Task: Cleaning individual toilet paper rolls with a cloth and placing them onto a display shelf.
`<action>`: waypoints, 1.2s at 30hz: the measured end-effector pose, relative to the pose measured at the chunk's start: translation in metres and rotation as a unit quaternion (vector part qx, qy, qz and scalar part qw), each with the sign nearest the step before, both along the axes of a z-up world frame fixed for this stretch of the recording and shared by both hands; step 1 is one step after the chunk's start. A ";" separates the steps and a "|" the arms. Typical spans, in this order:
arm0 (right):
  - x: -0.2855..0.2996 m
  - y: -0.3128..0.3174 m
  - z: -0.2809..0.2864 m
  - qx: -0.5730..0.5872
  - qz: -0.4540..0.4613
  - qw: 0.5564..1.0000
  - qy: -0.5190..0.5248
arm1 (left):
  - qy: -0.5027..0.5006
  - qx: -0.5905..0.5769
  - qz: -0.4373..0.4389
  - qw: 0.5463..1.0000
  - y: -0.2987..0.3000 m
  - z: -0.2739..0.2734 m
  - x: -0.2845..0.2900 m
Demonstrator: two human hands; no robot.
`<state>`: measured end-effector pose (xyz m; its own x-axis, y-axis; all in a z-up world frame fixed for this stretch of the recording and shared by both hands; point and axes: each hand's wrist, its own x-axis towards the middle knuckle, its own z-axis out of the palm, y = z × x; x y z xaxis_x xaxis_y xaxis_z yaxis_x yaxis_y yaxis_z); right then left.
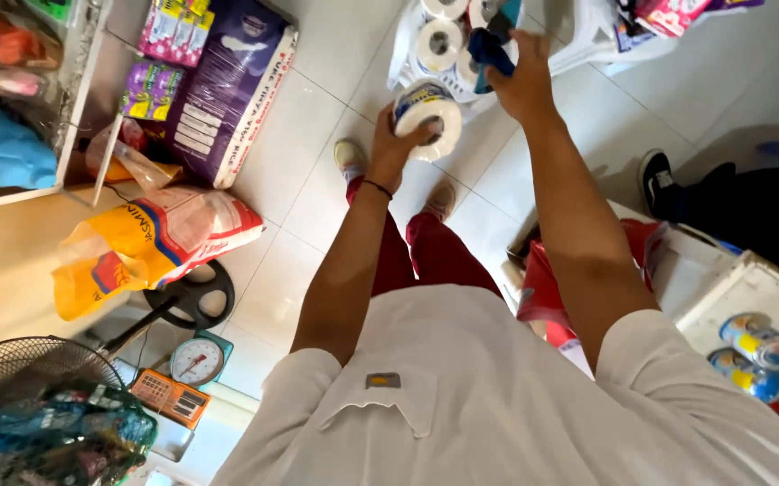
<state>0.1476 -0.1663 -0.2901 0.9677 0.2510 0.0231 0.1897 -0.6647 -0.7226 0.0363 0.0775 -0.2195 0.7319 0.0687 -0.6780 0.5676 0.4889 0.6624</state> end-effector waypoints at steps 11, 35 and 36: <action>-0.056 0.089 0.153 0.178 -0.055 0.903 0.386 | -0.181 -0.040 0.033 0.982 0.031 0.012 -0.006; 0.033 0.529 0.345 0.319 0.388 0.855 0.128 | -0.482 0.257 0.284 0.788 0.447 0.273 0.027; 0.034 0.549 0.350 0.327 0.412 0.842 0.118 | -0.490 0.275 0.298 0.772 0.461 0.281 0.023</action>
<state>0.1821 0.3826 0.0602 0.4683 0.8478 0.2487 0.1925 0.1768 -0.9652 0.0591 0.5387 0.0614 0.6023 0.6704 0.4333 -0.5548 -0.0387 0.8311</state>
